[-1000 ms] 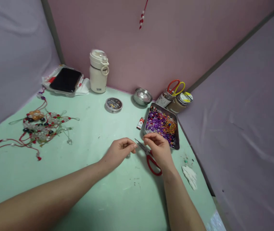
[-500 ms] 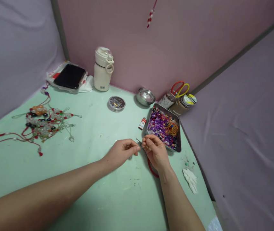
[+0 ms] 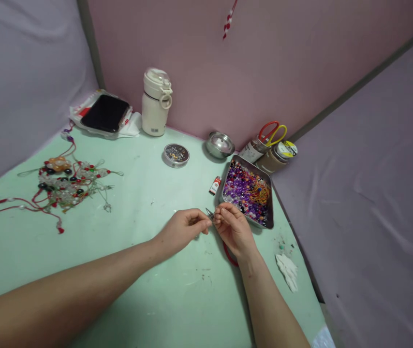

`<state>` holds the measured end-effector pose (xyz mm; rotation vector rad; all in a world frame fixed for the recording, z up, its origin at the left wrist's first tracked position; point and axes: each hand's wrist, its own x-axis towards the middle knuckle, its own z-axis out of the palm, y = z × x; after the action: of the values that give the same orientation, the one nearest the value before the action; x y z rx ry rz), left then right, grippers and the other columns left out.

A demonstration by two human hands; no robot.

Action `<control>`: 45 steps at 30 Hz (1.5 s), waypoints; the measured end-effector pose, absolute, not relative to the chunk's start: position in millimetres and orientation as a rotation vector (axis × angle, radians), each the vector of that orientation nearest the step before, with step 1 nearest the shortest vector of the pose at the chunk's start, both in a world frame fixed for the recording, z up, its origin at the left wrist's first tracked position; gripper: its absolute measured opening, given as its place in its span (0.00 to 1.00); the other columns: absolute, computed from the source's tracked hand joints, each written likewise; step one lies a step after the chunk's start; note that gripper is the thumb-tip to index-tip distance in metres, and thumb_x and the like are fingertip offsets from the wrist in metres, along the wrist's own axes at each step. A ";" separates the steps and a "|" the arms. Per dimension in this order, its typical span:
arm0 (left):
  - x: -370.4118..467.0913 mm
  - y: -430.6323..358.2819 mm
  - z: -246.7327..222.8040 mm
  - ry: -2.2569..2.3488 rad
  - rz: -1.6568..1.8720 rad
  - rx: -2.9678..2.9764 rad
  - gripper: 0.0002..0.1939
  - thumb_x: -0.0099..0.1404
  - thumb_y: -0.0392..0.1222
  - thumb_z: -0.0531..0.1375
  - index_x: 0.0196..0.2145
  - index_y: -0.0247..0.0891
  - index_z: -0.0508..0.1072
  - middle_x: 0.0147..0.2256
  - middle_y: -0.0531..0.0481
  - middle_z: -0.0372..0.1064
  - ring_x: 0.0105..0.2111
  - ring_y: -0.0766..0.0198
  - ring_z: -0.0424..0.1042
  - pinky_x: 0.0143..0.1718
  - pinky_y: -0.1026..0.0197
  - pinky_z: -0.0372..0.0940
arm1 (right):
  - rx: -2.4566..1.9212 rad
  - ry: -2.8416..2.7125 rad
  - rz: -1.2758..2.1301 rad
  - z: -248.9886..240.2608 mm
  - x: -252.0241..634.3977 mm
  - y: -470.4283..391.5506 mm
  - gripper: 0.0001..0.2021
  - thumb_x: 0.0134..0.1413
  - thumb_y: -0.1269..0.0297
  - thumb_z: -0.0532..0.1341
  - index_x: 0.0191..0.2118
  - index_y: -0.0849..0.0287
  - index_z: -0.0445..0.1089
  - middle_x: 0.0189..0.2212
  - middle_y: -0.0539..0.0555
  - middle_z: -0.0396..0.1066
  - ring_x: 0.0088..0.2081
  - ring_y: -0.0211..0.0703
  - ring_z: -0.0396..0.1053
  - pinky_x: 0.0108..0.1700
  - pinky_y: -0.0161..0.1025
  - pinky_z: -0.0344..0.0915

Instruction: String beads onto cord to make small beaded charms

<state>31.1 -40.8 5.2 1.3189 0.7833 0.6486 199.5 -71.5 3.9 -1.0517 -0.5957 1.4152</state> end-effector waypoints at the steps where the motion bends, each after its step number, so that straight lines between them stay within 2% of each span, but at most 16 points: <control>1: 31.1 -40.8 5.5 0.783 0.651 1.317 0.12 0.60 0.48 0.58 0.30 0.37 0.72 0.27 0.50 0.71 0.28 0.65 0.67 0.31 0.62 0.63 | -1.047 -0.599 1.423 3.5 199.4 -71.4 0.09 0.43 0.66 0.71 0.33 0.56 0.75 0.28 0.48 0.71 0.28 0.31 0.65 0.32 0.29 0.65; 9: 31.8 -40.6 3.5 0.785 0.657 1.324 0.12 0.60 0.49 0.58 0.30 0.37 0.73 0.27 0.50 0.72 0.29 0.64 0.68 0.31 0.62 0.63 | -1.065 -0.679 1.382 2.6 199.2 -72.1 0.08 0.44 0.64 0.71 0.33 0.55 0.74 0.27 0.48 0.68 0.29 0.33 0.63 0.30 0.32 0.63; 31: 31.6 -41.7 6.5 0.806 0.646 1.321 0.10 0.60 0.47 0.58 0.30 0.37 0.73 0.26 0.51 0.72 0.28 0.64 0.69 0.30 0.62 0.63 | -1.120 -0.796 1.287 7.9 197.6 -76.1 0.06 0.45 0.65 0.69 0.32 0.55 0.74 0.29 0.48 0.69 0.30 0.35 0.63 0.34 0.34 0.60; 41: 32.2 -43.8 6.7 0.820 0.613 1.437 0.09 0.60 0.44 0.57 0.28 0.38 0.73 0.26 0.52 0.71 0.27 0.65 0.66 0.30 0.63 0.59 | -1.261 -0.944 1.307 11.7 202.6 -78.6 0.04 0.43 0.68 0.66 0.28 0.57 0.72 0.24 0.45 0.65 0.23 0.32 0.55 0.29 0.33 0.53; 45: 31.5 -44.7 3.9 0.813 0.616 1.508 0.10 0.61 0.44 0.56 0.27 0.38 0.73 0.25 0.52 0.70 0.28 0.65 0.66 0.31 0.63 0.59 | -1.334 -1.094 1.320 12.6 204.3 -80.9 0.04 0.46 0.66 0.66 0.31 0.58 0.73 0.24 0.46 0.65 0.25 0.33 0.56 0.29 0.33 0.53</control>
<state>31.5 -44.7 3.9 1.5081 0.8132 0.6157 204.3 -80.9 12.6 -1.3341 -1.0945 1.3204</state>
